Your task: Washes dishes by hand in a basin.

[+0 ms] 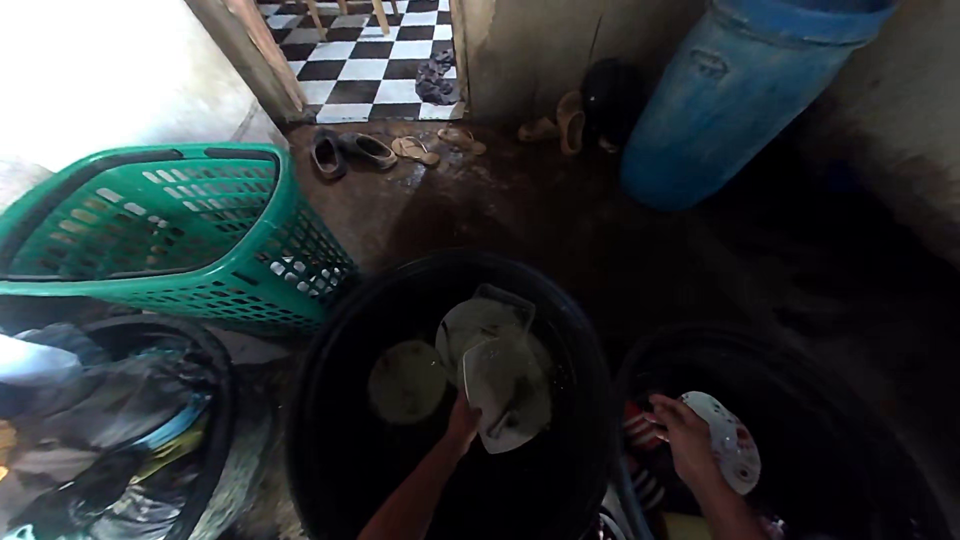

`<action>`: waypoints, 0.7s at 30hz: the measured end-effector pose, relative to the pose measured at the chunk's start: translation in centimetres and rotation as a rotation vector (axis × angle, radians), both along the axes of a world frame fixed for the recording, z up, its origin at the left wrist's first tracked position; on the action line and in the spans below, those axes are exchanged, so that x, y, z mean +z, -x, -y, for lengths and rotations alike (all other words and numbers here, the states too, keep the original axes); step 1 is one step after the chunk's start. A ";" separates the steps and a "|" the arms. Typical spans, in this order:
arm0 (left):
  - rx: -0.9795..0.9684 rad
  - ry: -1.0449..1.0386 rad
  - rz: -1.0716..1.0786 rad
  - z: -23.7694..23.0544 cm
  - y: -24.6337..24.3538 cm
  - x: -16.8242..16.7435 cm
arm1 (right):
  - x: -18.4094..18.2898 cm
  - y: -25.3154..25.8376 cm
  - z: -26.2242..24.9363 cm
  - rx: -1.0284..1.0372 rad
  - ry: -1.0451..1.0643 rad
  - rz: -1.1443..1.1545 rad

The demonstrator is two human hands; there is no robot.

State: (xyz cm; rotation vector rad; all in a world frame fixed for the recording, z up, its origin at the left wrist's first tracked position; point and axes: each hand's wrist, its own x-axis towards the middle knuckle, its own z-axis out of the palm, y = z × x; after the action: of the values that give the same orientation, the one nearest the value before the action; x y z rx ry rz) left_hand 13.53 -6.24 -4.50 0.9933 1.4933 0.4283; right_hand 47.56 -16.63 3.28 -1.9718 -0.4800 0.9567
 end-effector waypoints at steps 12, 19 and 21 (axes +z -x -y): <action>-0.009 -0.293 -0.280 3.3 7.3 2.9 | -1.8 -1.7 2.2 0.094 -0.011 0.167; -0.520 -0.272 -0.153 -0.5 9.1 5.6 | -2.9 -1.8 2.1 0.085 -0.045 0.171; -0.618 -0.161 -0.211 -0.6 8.9 4.9 | -2.9 -1.5 1.8 0.077 -0.055 0.140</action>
State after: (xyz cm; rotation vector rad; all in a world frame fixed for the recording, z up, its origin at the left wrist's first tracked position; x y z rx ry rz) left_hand 4.63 -5.67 0.44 1.5968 1.2603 -0.0040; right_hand 49.04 -18.43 0.42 -1.9906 -0.6589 0.8469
